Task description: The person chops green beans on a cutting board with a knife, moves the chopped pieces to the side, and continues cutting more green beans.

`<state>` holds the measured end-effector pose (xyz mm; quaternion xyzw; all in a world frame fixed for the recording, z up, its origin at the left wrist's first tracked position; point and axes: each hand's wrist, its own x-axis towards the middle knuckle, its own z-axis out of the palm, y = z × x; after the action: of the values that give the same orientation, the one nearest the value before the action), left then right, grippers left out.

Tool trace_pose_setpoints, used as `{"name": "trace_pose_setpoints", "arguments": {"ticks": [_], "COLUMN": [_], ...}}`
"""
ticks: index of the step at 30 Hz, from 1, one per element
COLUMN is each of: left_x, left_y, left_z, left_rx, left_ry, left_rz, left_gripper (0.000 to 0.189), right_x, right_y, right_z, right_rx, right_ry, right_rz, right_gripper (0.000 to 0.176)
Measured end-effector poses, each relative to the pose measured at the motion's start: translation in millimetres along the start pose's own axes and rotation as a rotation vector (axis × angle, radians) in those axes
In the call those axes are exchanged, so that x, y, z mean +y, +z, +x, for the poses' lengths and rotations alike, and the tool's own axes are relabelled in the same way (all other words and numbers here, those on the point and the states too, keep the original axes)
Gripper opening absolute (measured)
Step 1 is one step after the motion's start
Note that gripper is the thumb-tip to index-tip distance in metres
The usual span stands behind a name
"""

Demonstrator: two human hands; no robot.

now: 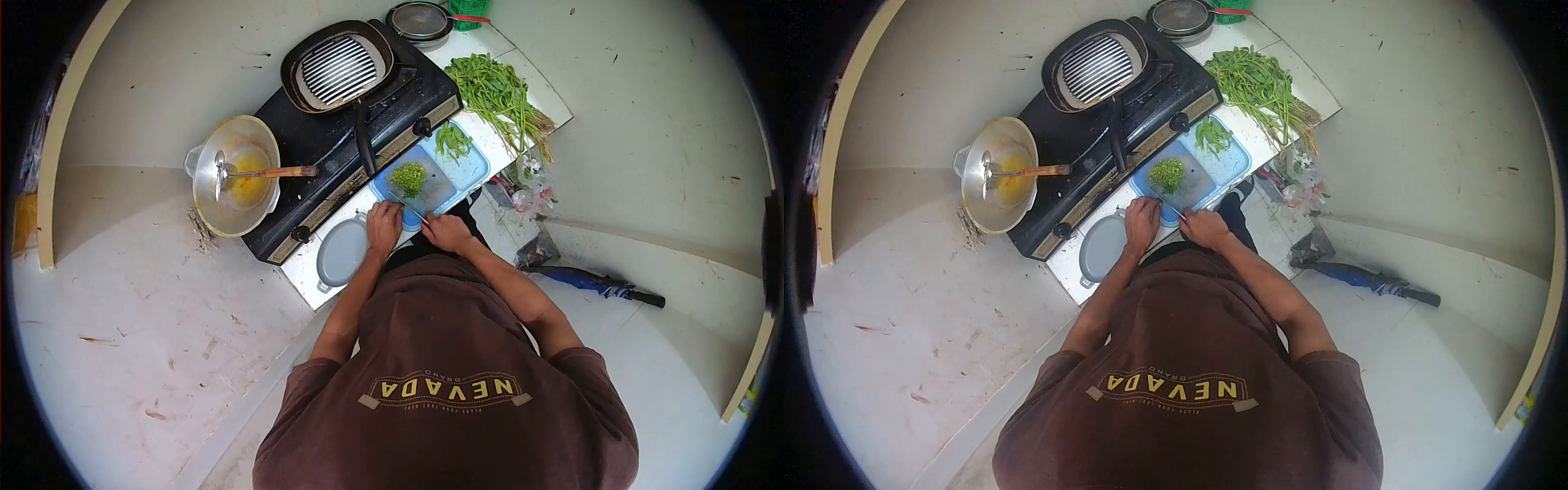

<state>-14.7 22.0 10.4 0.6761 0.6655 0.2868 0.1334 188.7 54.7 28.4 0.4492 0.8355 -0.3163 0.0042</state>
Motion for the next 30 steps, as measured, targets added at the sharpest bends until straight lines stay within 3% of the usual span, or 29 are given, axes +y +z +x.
{"name": "trace_pose_setpoints", "arguments": {"ticks": [12, 30], "left_x": [1.1, 0.6], "left_y": [3.0, 2.2], "left_z": [-3.5, -5.8], "left_rx": [-0.002, 0.015], "left_ry": [-0.002, -0.046], "left_rz": [0.018, -0.062], "left_gripper": [0.009, 0.01], "right_x": [-12.3, -4.5], "right_y": [-0.8, -2.6], "right_z": [17.4, 5.3], "right_rx": [-0.065, -0.04], "right_ry": [0.058, -0.011], "right_rz": [-0.053, -0.061], "right_gripper": [0.042, 0.042]}}
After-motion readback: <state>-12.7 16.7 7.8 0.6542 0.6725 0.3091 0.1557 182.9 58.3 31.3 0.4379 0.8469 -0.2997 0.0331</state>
